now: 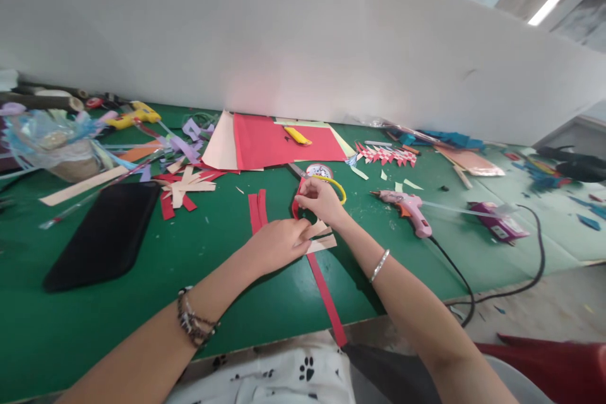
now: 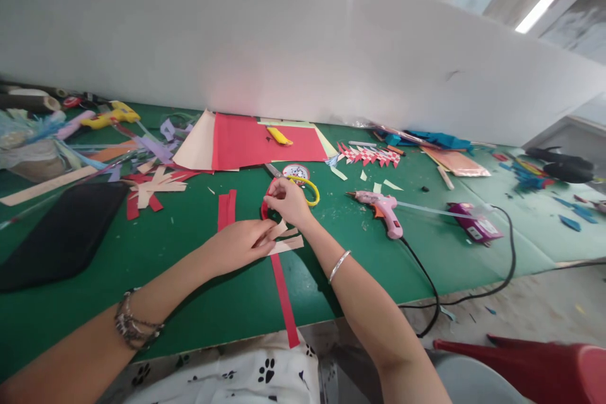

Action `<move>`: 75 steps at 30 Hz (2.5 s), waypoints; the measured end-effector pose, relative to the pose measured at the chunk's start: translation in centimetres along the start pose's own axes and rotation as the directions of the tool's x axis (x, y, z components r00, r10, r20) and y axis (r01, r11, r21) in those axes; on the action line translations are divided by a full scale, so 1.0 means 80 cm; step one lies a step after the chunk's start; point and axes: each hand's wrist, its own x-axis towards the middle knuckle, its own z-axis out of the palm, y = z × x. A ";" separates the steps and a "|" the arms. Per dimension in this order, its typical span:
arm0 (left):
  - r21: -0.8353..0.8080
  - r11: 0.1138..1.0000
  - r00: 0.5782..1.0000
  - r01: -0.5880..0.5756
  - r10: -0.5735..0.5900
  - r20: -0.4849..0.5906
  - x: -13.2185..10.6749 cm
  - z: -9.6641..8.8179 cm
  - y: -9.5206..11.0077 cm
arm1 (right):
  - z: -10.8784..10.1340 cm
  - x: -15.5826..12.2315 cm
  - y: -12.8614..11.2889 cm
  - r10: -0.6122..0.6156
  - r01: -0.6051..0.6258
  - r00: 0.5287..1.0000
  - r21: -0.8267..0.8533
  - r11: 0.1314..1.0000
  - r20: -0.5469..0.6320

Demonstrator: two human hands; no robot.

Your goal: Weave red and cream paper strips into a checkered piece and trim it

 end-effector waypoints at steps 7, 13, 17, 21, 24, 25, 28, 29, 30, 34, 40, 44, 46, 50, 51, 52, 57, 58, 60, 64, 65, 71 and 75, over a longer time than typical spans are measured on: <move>-0.143 0.990 0.991 0.007 -0.025 -0.129 -0.002 -0.012 0.000 | -0.004 -0.002 0.001 -0.010 0.003 0.997 -0.082 0.997 -0.078; -0.200 0.980 0.974 0.015 -0.060 -0.217 -0.024 -0.057 -0.011 | -0.022 -0.001 -0.002 -0.030 0.001 0.967 -0.114 0.993 -0.252; -0.060 0.998 0.988 -0.013 0.004 -0.156 -0.056 -0.058 -0.030 | -0.032 -0.009 -0.027 -0.092 0.045 0.933 -0.140 0.989 -0.348; 0.059 0.990 0.990 -0.126 0.129 -0.054 -0.090 -0.034 -0.045 | -0.041 -0.049 -0.068 -0.314 0.255 0.945 -0.396 0.882 -0.092; 0.166 0.969 0.981 -0.183 0.191 -0.033 -0.107 -0.017 -0.049 | -0.042 -0.089 -0.082 -0.233 0.350 0.934 -0.568 0.745 0.270; 0.196 0.961 0.978 -0.195 0.206 -0.038 -0.111 -0.012 -0.049 | -0.041 -0.100 -0.081 -0.171 0.365 0.919 -0.607 0.706 0.355; 0.253 0.949 0.974 -0.189 0.213 -0.071 -0.116 -0.002 -0.045 | -0.035 -0.123 -0.065 -0.041 0.359 0.909 -0.730 0.582 0.414; 0.260 0.950 0.975 -0.175 0.203 -0.085 -0.116 0.000 -0.043 | -0.033 -0.127 -0.059 -0.018 0.343 0.915 -0.753 0.561 0.403; 0.263 0.952 0.977 -0.157 0.189 -0.100 -0.116 0.002 -0.040 | -0.031 -0.129 -0.053 -0.005 0.333 0.918 -0.763 0.554 0.397; 0.277 0.960 0.983 -0.048 0.094 -0.156 -0.112 0.007 -0.027 | -0.029 -0.128 -0.045 -0.014 0.339 0.915 -0.750 0.567 0.403; 0.252 0.951 0.965 0.179 -0.120 -0.234 -0.103 0.016 -0.008 | -0.030 -0.117 -0.061 0.000 0.326 0.907 -0.703 0.632 0.420; 0.244 0.917 0.925 0.315 -0.239 -0.295 -0.096 0.023 0.003 | -0.031 -0.106 -0.079 -0.008 0.294 0.917 -0.664 0.687 0.398; 0.246 0.896 0.902 0.371 -0.284 -0.326 -0.093 0.026 0.009 | -0.032 -0.099 -0.087 -0.025 0.309 0.909 -0.631 0.711 0.416; 0.268 0.866 0.876 0.422 -0.314 -0.365 -0.089 0.032 0.016 | -0.029 -0.086 -0.097 -0.082 0.379 0.859 -0.520 0.766 0.505; 0.271 0.862 0.873 0.429 -0.318 -0.369 -0.089 0.033 0.017 | -0.027 -0.083 -0.099 -0.097 0.392 0.851 -0.500 0.772 0.517; 0.273 0.859 0.870 0.434 -0.322 -0.373 -0.088 0.034 0.018 | -0.024 -0.082 -0.100 -0.114 0.403 0.844 -0.480 0.779 0.524; 0.278 0.842 0.847 0.463 -0.328 -0.419 -0.082 0.036 0.023 | -0.004 -0.078 -0.108 -0.159 0.391 0.832 -0.359 0.847 0.531; 0.289 0.834 0.843 0.471 -0.328 -0.427 -0.081 0.037 0.023 | -0.001 -0.079 -0.110 -0.157 0.377 0.833 -0.336 0.863 0.530; 0.318 0.815 0.837 0.485 -0.326 -0.439 -0.079 0.037 0.023 | 0.003 -0.080 -0.113 -0.152 0.353 0.833 -0.299 0.887 0.532; 0.340 0.797 0.829 0.499 -0.323 -0.457 -0.077 0.039 0.022 | 0.002 -0.083 -0.111 -0.163 0.348 0.839 -0.282 0.894 0.518; 0.334 0.798 0.826 0.502 -0.327 -0.458 -0.077 0.039 0.021 | 0.000 -0.085 -0.109 -0.163 0.344 0.852 -0.297 0.891 0.497; 0.246 0.816 0.803 0.522 -0.373 -0.466 -0.083 0.033 0.020 | -0.020 -0.103 -0.087 -0.149 0.378 0.871 -0.444 0.812 0.468; 0.106 0.849 0.798 0.517 -0.434 -0.417 -0.091 0.025 0.013 | -0.034 -0.126 -0.074 -0.057 0.468 0.797 -0.556 0.687 0.601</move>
